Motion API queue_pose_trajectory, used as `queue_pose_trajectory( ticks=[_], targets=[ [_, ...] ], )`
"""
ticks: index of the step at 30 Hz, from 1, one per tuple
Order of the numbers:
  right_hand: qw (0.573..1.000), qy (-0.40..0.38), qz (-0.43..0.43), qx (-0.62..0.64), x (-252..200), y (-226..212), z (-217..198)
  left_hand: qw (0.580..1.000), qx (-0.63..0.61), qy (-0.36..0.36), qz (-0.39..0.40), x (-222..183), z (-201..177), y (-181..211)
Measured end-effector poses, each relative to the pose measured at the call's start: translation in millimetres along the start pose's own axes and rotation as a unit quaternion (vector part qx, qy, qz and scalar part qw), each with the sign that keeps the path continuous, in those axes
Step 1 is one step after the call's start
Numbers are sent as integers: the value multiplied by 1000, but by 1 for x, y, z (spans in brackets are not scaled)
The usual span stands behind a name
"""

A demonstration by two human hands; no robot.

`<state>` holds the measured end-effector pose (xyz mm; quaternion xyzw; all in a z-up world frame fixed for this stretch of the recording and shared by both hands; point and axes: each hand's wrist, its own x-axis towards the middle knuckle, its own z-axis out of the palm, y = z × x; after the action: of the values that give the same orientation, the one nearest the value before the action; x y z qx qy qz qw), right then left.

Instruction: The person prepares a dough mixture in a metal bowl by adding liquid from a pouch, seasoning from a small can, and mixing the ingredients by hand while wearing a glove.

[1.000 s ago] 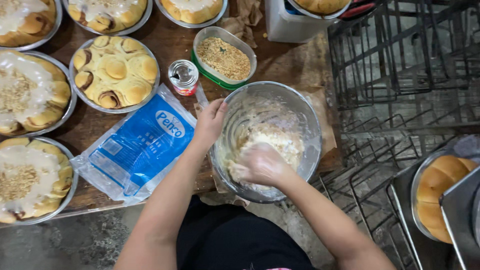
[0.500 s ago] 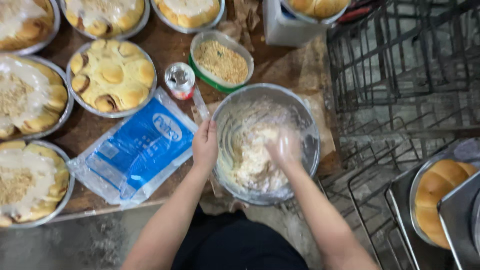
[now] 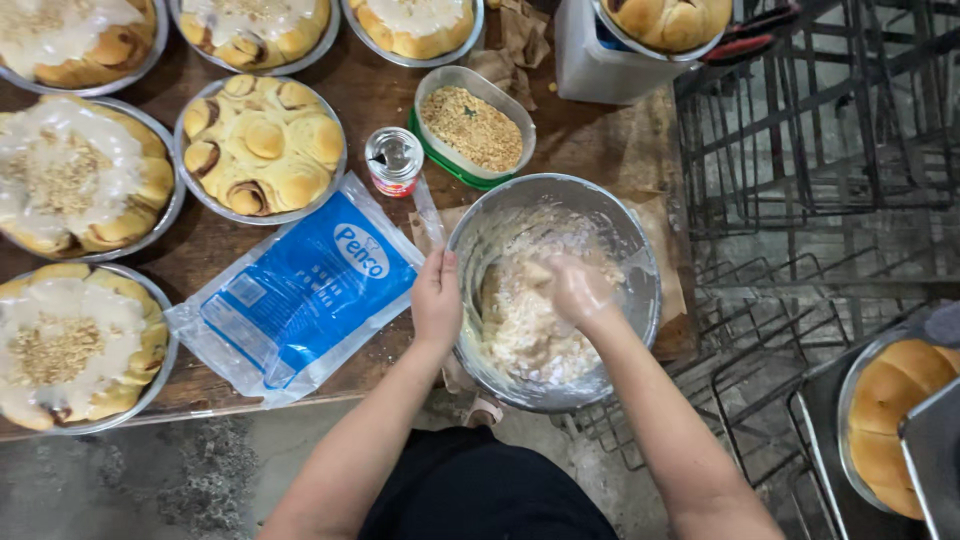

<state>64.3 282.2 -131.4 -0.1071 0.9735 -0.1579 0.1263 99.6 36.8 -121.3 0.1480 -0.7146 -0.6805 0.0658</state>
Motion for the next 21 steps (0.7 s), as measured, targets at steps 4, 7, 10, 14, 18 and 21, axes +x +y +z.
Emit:
queue_pose_trajectory(
  ticks=[4, 7, 10, 14, 18, 21],
  targets=[
    [988, -147, 34, -30, 32, -50, -28, 1000, -8, 5, 1, -9, -2, 0],
    [967, -216, 97, -94, 39, -91, -33, 1000, -3, 13, -4, -9, 2, -9],
    [960, -223, 23, -167, 32, -101, -29, 999, 7, 32, -6, -8, 4, -21],
    [964, -204, -60, -157, 26, -97, -3, 999, 3, 45, -4, -5, 8, -27],
    [957, -194, -121, -182, 10, -93, 18, 999, -13, 50, 11, -8, 7, -30],
    [956, -219, -125, -150, 11, -83, 24, 999, -14, 50, -5, -9, 7, -33]
  ],
)
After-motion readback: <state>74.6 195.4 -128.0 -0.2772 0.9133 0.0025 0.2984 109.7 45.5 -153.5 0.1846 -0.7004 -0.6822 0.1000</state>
